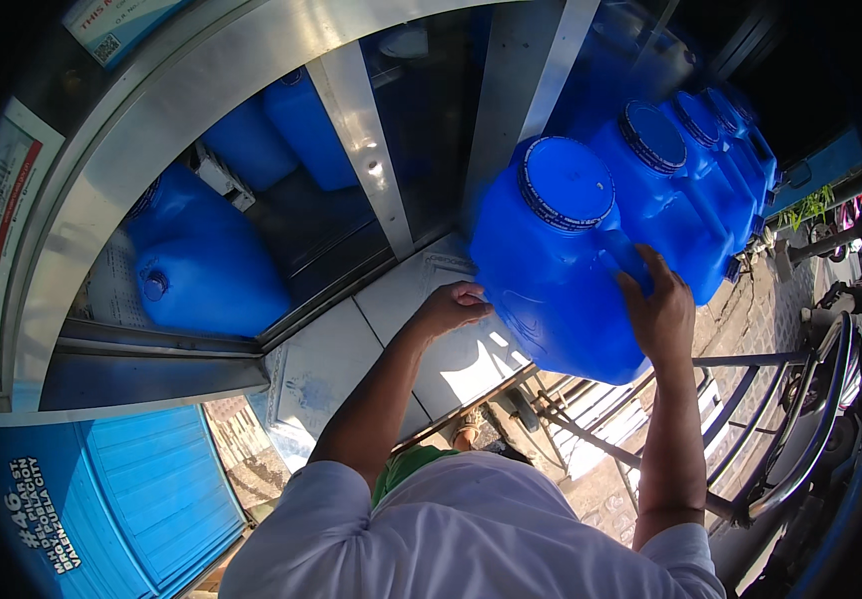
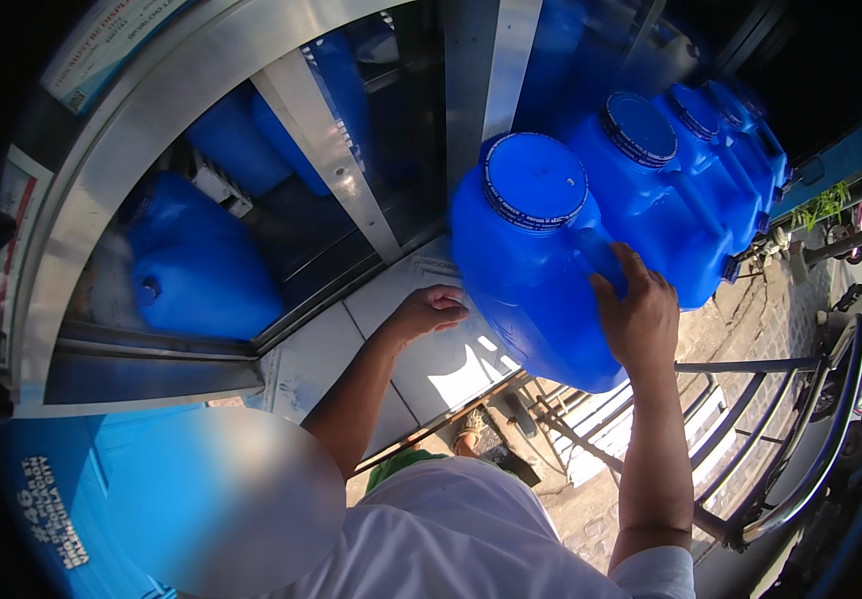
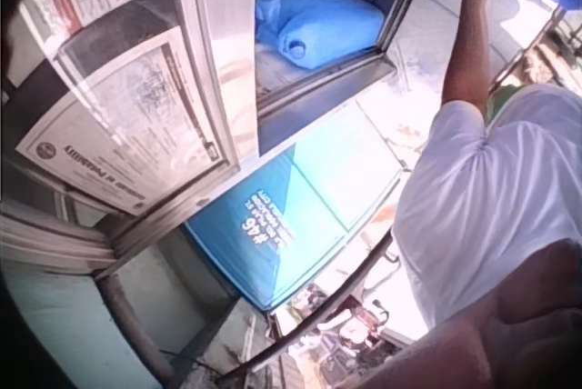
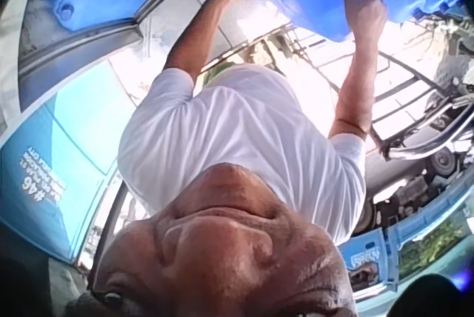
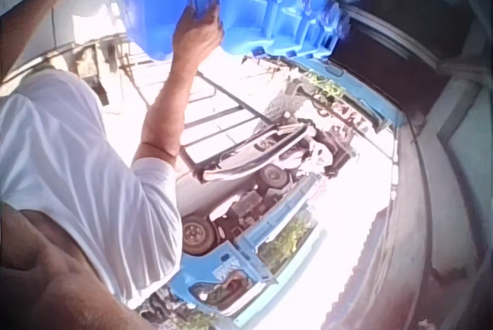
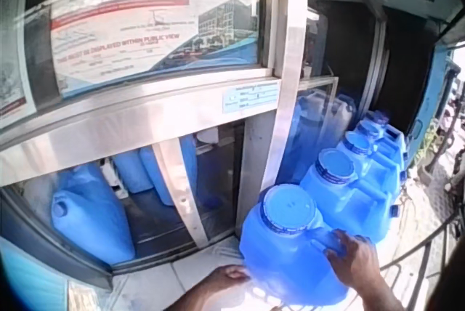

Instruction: The person loads multiple large blue water containers onto a metal hand truck from a storage area. They arrange the containers on the hand truck, cover them with a blue tarp, and secure the tarp with a strap. The person then moves the hand truck into a nearby room where another person is present.

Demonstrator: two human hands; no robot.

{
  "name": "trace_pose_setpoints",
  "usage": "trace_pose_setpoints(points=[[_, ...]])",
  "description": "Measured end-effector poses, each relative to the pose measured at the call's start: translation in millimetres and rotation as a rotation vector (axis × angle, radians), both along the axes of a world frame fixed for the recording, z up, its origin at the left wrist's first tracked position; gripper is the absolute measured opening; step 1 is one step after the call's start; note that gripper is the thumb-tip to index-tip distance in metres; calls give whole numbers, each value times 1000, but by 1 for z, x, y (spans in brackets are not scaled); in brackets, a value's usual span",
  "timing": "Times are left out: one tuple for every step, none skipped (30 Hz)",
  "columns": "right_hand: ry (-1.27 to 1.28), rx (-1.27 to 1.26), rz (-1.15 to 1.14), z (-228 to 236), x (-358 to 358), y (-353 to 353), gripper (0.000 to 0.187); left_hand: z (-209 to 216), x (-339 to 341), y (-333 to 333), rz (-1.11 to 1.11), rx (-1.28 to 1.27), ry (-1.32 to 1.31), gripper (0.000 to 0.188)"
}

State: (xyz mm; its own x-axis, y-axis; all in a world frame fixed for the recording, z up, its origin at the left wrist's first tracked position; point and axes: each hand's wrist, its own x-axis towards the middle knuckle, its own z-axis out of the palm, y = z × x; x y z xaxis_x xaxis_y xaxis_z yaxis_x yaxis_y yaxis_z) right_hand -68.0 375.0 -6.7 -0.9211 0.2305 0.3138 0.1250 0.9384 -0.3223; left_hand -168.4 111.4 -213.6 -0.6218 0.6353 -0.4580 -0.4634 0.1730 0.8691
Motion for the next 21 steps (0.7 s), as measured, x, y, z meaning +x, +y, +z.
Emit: trace_pose_setpoints(points=[[20,8,-3,0,0,0,41,18,-26,-31,281,-58,191,29],[25,18,-5,-1,0,0,40,39,-56,-66,561,2,364,21],[0,21,-25,-1,-1,0,40,61,-91,-96,801,-43,567,16],[-8,26,-33,0,-1,-1,39,83,-128,-124,896,-120,822,17],[-4,37,-24,0,-2,-1,39,103,-168,-145,905,-208,1020,24],[5,33,-14,0,-3,-1,38,121,-210,-157,877,-327,1181,41],[-6,40,-35,0,-4,-2,38,135,-250,-164,780,-580,1394,63],[7,49,-31,0,-5,-3,38,149,-290,-167,605,-718,1519,68],[37,53,-13,1,-6,-4,38,163,-325,-168,431,-822,1649,72],[14,24,-35,1,-7,-4,37,168,-348,-170,275,-873,1695,72],[-3,53,-56,1,-7,-5,37,171,-366,-169,144,-938,1580,73],[-10,71,-64,2,-8,-5,37,177,-383,-166,62,-994,1410,73],[-19,83,-66,2,-7,-6,37,181,-394,-165,5,-1014,1304,74],[-29,83,-71,2,-7,-5,37,184,-403,-160,-26,-1014,1241,74],[-27,88,-65,2,-7,-5,37,187,-408,-157,-53,-1009,1197,74],[-20,83,-56,1,-7,-4,37,189,-410,-155,-70,-1000,1167,75],[-3,66,-37,1,-6,-4,37,192,-410,-153,-82,-989,1143,75],[5,60,-33,0,-6,-3,37,195,-410,-153,-83,-980,1133,76],[-16,39,-52,0,-6,-2,37,198,-408,-153,-89,-975,1114,76],[-19,20,-62,0,-6,-2,37,200,-405,-153,-87,-972,1103,77],[-3,1,-56,0,-5,-1,37,202,-400,-155,-82,-969,1095,77]])
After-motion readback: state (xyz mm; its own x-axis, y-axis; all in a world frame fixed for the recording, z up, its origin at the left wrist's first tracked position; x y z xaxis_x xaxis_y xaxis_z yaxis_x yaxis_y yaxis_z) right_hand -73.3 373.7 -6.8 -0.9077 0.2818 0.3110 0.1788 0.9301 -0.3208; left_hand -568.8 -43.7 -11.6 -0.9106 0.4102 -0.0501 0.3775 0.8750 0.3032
